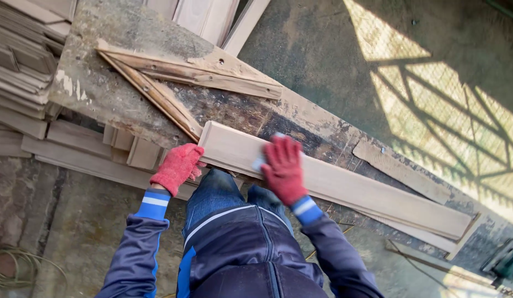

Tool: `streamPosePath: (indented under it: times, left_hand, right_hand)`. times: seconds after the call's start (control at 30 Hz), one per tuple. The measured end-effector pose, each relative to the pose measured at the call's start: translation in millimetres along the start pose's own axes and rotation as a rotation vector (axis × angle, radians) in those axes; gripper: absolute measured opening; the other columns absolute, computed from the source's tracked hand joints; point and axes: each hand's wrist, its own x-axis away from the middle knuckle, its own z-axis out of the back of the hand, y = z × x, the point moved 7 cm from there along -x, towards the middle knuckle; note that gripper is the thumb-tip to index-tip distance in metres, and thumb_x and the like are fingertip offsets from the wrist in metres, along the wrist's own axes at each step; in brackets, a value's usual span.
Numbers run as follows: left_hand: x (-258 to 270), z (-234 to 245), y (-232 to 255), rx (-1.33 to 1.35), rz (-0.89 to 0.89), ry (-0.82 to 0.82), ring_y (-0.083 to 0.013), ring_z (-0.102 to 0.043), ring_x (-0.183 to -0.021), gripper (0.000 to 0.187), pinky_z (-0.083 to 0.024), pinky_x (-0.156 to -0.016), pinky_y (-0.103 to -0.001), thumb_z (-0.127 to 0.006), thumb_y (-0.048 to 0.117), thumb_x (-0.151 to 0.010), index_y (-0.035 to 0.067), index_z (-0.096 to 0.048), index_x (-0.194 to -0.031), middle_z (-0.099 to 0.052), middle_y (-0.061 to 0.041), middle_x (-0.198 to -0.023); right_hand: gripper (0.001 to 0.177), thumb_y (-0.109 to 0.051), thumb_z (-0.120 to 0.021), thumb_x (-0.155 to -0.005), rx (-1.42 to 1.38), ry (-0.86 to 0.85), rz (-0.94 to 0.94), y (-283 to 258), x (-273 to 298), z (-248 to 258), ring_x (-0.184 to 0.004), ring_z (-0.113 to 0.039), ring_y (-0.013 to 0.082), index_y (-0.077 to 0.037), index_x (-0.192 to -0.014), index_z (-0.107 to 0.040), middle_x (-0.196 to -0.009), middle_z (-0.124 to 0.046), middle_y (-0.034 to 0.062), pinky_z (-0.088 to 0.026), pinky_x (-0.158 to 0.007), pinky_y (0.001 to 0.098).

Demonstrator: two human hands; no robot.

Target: Sanding wooden planks using an electric sander and manually with a piece of sandpaper on a workbench.

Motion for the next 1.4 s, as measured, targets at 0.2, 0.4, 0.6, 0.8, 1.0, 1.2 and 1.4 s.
streamPosePath:
  times: [0.2,0.4,0.6,0.8,1.0,1.2,1.4]
  left_hand:
    - [54.5,-9.4,36.0,-0.407,-0.392,0.207,-0.0545,-0.063,-0.108,0.035,-0.056,-0.085,-0.061,-0.053,0.034,-0.104,0.003,-0.067,-0.109,-0.068,-0.034,-0.104]
    - [-27.6,4.7,-33.9,0.134,-0.089,0.11,-0.0295,-0.075,-0.063,0.018,-0.062,-0.047,-0.035,-0.058,0.031,-0.1,0.025,-0.071,-0.111,-0.075,-0.022,-0.084]
    - [-24.6,2.1,-30.3,0.155,-0.121,0.06,-0.0286,-0.074,-0.066,0.018,-0.063,-0.054,-0.035,-0.06,0.028,-0.101,0.018,-0.071,-0.112,-0.074,-0.024,-0.083]
    - [-26.8,9.1,-38.5,0.027,-0.101,0.175,-0.0198,-0.076,-0.068,0.013,-0.063,-0.052,-0.03,-0.063,0.041,-0.099,0.036,-0.071,-0.107,-0.076,-0.013,-0.086]
    - [-24.7,13.6,-40.0,0.255,-0.094,0.198,-0.0299,-0.073,-0.065,0.011,-0.065,-0.052,-0.033,-0.066,0.024,-0.101,0.019,-0.071,-0.109,-0.07,-0.03,-0.081]
    - [-23.4,5.8,-33.0,0.17,-0.101,0.153,-0.0301,-0.073,-0.075,0.016,-0.065,-0.061,-0.037,-0.066,0.026,-0.101,0.015,-0.072,-0.111,-0.07,-0.028,-0.089]
    - [-29.5,3.5,-35.8,0.11,-0.148,0.118,-0.0329,-0.076,-0.07,0.015,-0.064,-0.054,-0.037,-0.063,0.03,-0.102,0.019,-0.069,-0.109,-0.074,-0.026,-0.083]
  right_hand:
    - [0.057,-0.053,-0.038,-0.103,-0.085,0.037,0.354,-127.7,-126.5,-16.5,-0.143,-0.045,0.037,-0.018,-0.147,-0.052,-0.15,-0.053,0.0135,-0.027,-0.124,0.0596]
    - [0.062,-0.062,-0.034,-0.103,0.021,-0.009,0.258,-43.6,-40.9,14.0,-0.137,-0.05,0.0375,-0.021,-0.141,-0.06,-0.141,-0.059,0.0134,-0.031,-0.119,0.0603]
    - [0.06,-0.057,-0.042,-0.103,0.135,-0.014,0.093,10.0,15.5,-6.6,-0.146,-0.037,0.0398,-0.015,-0.144,-0.056,-0.151,-0.05,0.0177,-0.021,-0.122,0.0609]
    - [0.06,-0.057,-0.04,-0.102,-0.015,0.073,0.187,-97.5,-93.5,-13.8,-0.148,-0.039,0.0365,-0.021,-0.148,-0.051,-0.155,-0.049,0.0134,-0.021,-0.126,0.0614]
    - [0.059,-0.057,-0.048,-0.1,-0.02,-0.002,0.079,23.2,26.6,2.7,-0.151,-0.035,0.0377,-0.022,-0.146,-0.057,-0.157,-0.049,0.0126,-0.017,-0.125,0.0611]
    - [0.063,-0.05,-0.039,-0.105,0.164,0.035,-0.197,119.4,134.0,19.8,-0.156,-0.019,0.0349,-0.022,-0.161,-0.036,-0.169,-0.028,0.0115,-0.006,-0.126,0.057]
    - [0.061,-0.053,-0.051,-0.101,-0.026,0.035,0.064,-31.4,-16.1,-13.3,-0.155,-0.024,0.0385,-0.023,-0.153,-0.049,-0.164,-0.038,0.0121,-0.01,-0.127,0.061]
